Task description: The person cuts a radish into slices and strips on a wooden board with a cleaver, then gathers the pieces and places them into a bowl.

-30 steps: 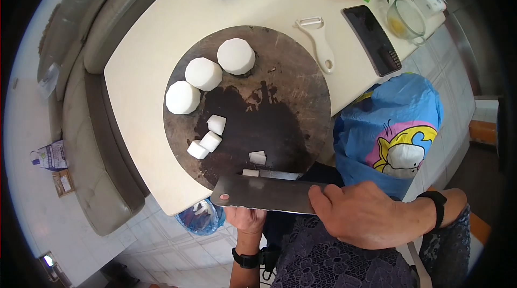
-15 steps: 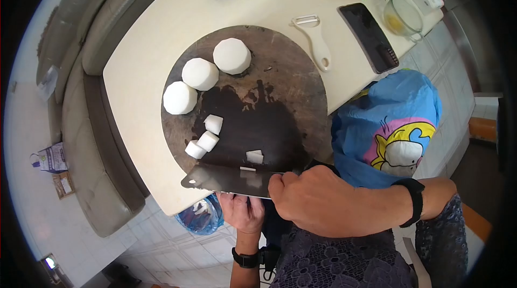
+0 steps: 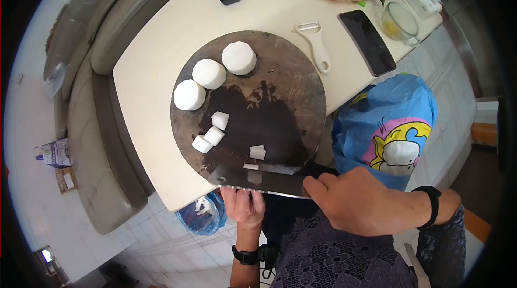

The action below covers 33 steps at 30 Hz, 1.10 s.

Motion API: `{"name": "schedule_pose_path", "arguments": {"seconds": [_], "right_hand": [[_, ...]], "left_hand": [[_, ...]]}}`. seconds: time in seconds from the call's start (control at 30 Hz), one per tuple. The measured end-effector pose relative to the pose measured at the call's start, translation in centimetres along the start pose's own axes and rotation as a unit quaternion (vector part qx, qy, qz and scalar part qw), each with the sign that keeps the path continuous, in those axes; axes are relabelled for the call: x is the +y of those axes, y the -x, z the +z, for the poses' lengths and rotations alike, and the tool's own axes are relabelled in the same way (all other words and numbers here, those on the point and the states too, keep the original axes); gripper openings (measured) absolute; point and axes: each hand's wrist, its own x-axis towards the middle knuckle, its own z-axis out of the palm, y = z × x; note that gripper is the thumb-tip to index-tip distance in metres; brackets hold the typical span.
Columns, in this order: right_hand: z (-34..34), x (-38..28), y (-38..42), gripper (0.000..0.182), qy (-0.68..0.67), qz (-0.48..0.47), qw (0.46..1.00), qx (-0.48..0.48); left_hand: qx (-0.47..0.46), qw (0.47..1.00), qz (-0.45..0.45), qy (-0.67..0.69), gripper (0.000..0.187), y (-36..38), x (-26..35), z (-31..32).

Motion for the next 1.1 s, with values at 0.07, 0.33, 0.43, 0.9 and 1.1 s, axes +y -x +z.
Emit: {"name": "schedule_pose_path", "arguments": {"seconds": [0.07, 0.33, 0.43, 0.9, 1.1], "right_hand": [[-0.2, -0.3, 0.2, 0.026, 0.002, -0.004, 1.000, 0.003], [-0.5, 0.1, 0.0, 0.022, 0.001, -0.011, 1.000, -0.009], [-0.6, 0.2, -0.2, 0.026, -0.005, -0.008, 1.000, -0.021], [0.5, -0.2, -3.7, 0.026, 0.016, -0.067, 0.997, 0.030], [1.6, -0.1, -4.4, 0.019, 0.009, -0.047, 0.997, 0.062]], "left_hand": [[-0.015, 1.000, 0.003, -0.020, 0.014, 0.7, -0.4, -0.1], [-0.010, 0.999, -0.033, 0.001, 0.020, 0.8, 0.0, -0.1], [-0.024, 0.999, -0.036, -0.004, 0.017, 0.7, 0.1, -0.2], [-0.025, 0.998, -0.061, 0.014, 0.015, 0.6, 0.4, -0.5], [-0.015, 0.999, -0.037, 0.007, 0.016, 0.1, 0.2, -0.2]]}}
